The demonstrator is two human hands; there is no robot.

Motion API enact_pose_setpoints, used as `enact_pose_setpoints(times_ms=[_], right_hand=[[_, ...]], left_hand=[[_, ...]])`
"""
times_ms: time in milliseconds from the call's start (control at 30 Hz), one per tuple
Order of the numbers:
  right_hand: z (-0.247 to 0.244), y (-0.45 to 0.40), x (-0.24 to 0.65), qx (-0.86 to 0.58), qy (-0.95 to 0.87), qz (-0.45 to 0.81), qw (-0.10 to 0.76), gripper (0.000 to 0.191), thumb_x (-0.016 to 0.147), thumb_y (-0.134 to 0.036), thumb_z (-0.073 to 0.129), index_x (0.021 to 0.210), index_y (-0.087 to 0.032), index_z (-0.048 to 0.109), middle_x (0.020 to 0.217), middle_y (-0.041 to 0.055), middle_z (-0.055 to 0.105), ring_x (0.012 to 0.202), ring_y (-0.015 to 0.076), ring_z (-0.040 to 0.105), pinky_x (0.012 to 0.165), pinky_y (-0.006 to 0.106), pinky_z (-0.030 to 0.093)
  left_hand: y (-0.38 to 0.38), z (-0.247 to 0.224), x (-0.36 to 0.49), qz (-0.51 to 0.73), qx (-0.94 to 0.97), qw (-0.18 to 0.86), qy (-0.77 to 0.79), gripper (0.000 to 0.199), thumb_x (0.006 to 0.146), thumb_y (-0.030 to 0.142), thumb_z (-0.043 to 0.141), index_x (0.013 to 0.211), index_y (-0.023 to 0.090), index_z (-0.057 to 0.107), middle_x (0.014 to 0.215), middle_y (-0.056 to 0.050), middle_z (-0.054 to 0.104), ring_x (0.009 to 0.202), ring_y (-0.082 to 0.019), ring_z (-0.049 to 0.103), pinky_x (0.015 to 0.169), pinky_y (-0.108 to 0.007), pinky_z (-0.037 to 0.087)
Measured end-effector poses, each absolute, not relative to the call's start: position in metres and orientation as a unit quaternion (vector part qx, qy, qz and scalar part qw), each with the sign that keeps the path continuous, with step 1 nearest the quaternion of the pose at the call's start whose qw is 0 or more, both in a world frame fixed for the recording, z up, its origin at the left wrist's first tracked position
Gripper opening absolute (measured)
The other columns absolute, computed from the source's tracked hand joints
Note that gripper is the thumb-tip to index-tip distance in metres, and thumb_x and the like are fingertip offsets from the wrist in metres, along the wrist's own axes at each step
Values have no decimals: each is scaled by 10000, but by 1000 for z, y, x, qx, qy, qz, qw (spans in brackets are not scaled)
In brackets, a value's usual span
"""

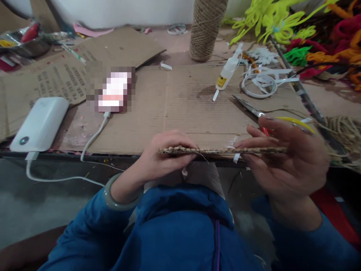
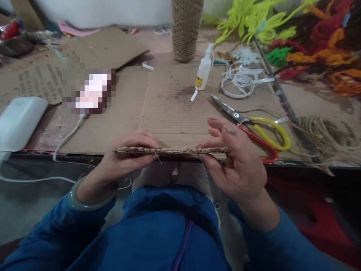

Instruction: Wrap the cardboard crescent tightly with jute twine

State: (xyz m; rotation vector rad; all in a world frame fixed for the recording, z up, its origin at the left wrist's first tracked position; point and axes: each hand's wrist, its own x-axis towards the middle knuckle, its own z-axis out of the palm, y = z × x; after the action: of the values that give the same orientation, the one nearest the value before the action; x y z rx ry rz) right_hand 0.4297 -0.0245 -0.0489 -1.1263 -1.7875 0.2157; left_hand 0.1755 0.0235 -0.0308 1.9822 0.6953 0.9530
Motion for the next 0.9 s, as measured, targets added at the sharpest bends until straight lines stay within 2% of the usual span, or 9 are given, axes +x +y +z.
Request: enact_pose_setpoints(times_ms=[200,267,367,433,500,600,733,833,900], right_hand=[[-47,-23,428,-439,-743,90,496,764,871,-216,634,1466,-526,269,1466,19,511,830,231,739,908,545,584],[-46,-22,429,-425,-732,117,519,728,852,-241,661,1450,-503,338,1462,15,517,942,257,727,879,506,599],[-46,-22,434,-426,-662,174,592,513,873,-289,616,1367,-395,528,1393,21,585,1115,272,666,944,474,567],[-45,-23,443,-433,-600,239,628,390,914,-307,527,1292,-357,611,1320,18,643,1113,246,666,963,454,555],[-45,-27,455,-439,-571,311,621,377,968,-352,395,1263,-357,630,1274,19,675,1054,225,690,870,424,592],[-46,-33,472,-447,-582,371,570,508,1013,-419,177,1298,-363,594,1207,39,705,901,206,719,682,379,610],[-56,-47,485,-459,-557,407,560,509,995,-518,220,1302,-360,594,1078,41,736,741,187,702,579,344,587],[-67,-66,490,-492,-532,376,578,492,983,-547,291,1403,-389,493,1157,38,720,844,201,719,644,363,595],[-74,-83,493,-529,-547,293,579,506,994,-483,339,1491,-391,356,1248,36,685,1008,213,700,803,403,585]], left_hand=[[24,-33,176,384,783,406,274,59,841,153,658,874,198,678,826,-33,718,775,-142,666,710,-268,540],[24,-33,177,401,776,402,275,71,833,142,661,875,197,677,832,-32,721,788,-144,671,720,-272,545],[22,-33,180,428,760,375,313,61,809,141,664,826,200,671,805,-21,723,757,-147,673,694,-276,549],[20,-34,180,436,745,348,365,56,792,145,657,789,200,663,777,-10,716,720,-147,669,664,-275,548],[19,-37,178,437,734,324,407,53,789,157,651,791,206,669,771,-1,711,720,-153,673,652,-274,545],[18,-45,174,433,729,296,440,46,807,193,666,823,232,685,794,17,710,740,-154,671,662,-273,536],[17,-48,173,437,707,298,470,38,809,270,686,822,235,695,796,19,715,734,-161,670,676,-283,538],[12,-41,177,428,663,336,515,39,780,271,696,784,233,702,768,23,719,727,-161,673,673,-270,537],[9,-35,181,433,629,356,539,17,740,234,710,756,235,704,763,35,723,732,-148,669,678,-245,530]])
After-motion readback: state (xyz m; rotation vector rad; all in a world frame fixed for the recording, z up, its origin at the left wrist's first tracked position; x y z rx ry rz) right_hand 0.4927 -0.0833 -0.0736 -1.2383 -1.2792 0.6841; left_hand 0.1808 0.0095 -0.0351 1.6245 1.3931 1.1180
